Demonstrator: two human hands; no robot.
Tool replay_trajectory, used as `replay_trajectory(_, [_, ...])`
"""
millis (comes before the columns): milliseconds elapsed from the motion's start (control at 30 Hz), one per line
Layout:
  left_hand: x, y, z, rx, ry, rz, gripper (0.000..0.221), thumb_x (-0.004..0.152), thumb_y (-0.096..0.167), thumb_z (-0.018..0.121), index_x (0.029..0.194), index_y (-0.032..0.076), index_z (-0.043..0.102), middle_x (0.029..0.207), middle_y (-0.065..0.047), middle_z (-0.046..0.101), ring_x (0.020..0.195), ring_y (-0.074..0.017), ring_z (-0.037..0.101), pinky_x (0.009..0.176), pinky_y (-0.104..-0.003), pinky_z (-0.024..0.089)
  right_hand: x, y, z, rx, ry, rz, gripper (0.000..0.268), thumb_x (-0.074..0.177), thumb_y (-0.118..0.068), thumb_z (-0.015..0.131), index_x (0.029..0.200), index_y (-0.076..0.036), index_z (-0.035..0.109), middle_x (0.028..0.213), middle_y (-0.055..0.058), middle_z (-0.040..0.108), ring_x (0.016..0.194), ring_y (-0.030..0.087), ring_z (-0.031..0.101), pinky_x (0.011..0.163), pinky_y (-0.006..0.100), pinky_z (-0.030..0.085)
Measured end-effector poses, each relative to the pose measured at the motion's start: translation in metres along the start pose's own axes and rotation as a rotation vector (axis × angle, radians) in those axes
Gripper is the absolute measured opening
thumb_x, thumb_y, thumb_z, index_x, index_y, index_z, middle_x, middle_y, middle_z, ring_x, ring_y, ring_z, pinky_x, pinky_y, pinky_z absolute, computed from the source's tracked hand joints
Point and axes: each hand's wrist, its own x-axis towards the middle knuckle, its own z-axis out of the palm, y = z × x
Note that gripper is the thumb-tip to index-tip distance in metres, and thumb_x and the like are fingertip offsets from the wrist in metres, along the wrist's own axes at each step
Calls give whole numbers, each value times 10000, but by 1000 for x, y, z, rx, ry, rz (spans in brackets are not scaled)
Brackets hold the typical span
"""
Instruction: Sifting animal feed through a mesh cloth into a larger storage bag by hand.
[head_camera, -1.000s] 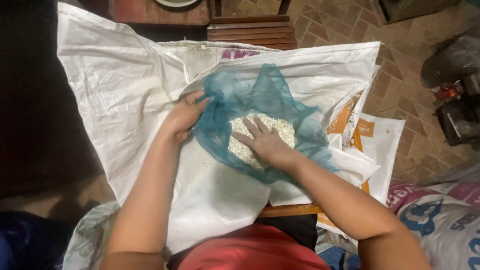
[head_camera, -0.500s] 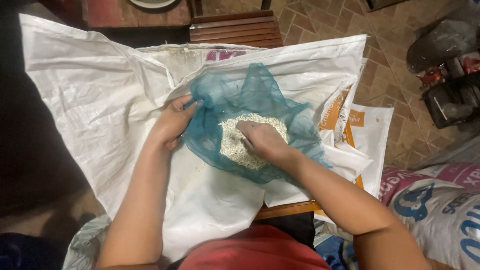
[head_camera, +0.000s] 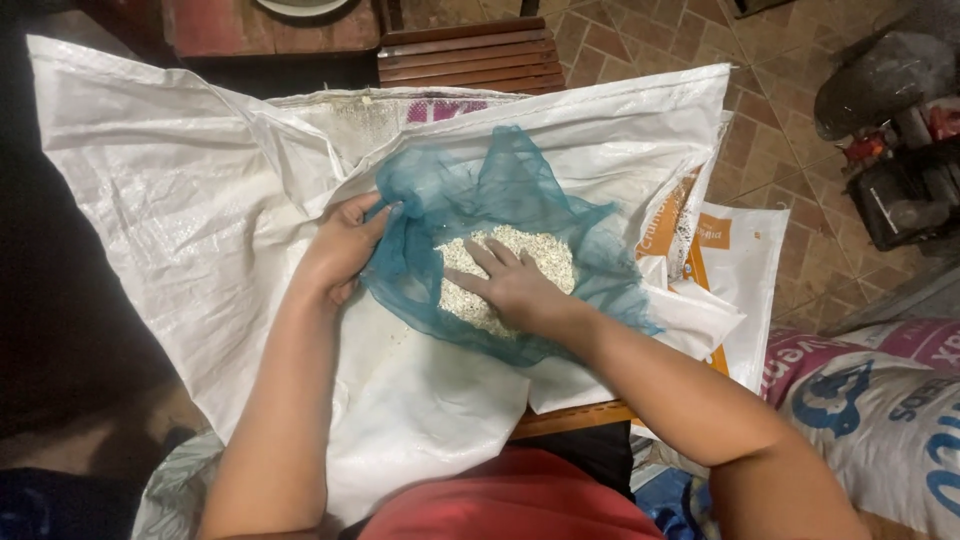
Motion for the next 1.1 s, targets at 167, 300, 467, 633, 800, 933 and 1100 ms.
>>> replay_trajectory(167, [-1,2,2,-5,-6,-3,296,982,157,671,1249,36,711,806,-123,693,620,-184,707,596,-312,639,4,14,10,108,239,-70,300,1023,-127,515,1245,-202,701,1279,132,651,1230,305,609,954,382,548])
replay_trajectory(300, [-4,6,2,-9,-3,-4,304,988,165,668,1261,35,706,810,-109,690,617,-171,702,603,-292,636,21,34,37,191,383,-28,268,1021,-166,491,1218,-140,671,1043,111,719,1032,285,694,879,372,577])
replay_trajectory(467, [4,-4,-1,-6,-13,-8,313,996,169,657,1274,32,696,819,-115,686,637,-184,709,612,-305,635,4,20,6,141,317,123,345,1012,-426,497,1170,-134,589,998,146,723,941,349,710,822,522,567])
replay_trajectory(633, [7,-6,-2,25,-8,4,304,992,176,658,1264,47,701,820,-107,691,642,-169,710,614,-292,636,14,23,13,109,362,19,547,961,-604,540,1099,-106,720,1134,94,680,1139,282,598,955,443,501])
replay_trajectory(800, [1,-2,1,2,-7,2,300,990,168,658,1263,52,706,816,-111,697,641,-179,721,611,-298,640,-10,-15,-29,70,-22,20,697,925,-399,645,1548,-329,340,1641,139,223,1516,393,169,1141,697,251])
replay_trajectory(933, [5,-5,1,-10,-5,9,293,988,170,668,1253,54,712,816,-122,705,650,-187,729,609,-311,640,-8,-13,-22,2,-115,17,883,881,-111,760,1577,-360,278,1659,179,189,1526,427,170,1103,728,308])
replay_trajectory(1100, [8,-7,0,-13,-1,0,306,989,164,663,1269,48,701,822,-124,703,645,-189,726,621,-319,646,0,15,6,20,105,-33,354,966,-55,565,1282,-208,612,1244,129,595,1211,345,592,911,480,567])
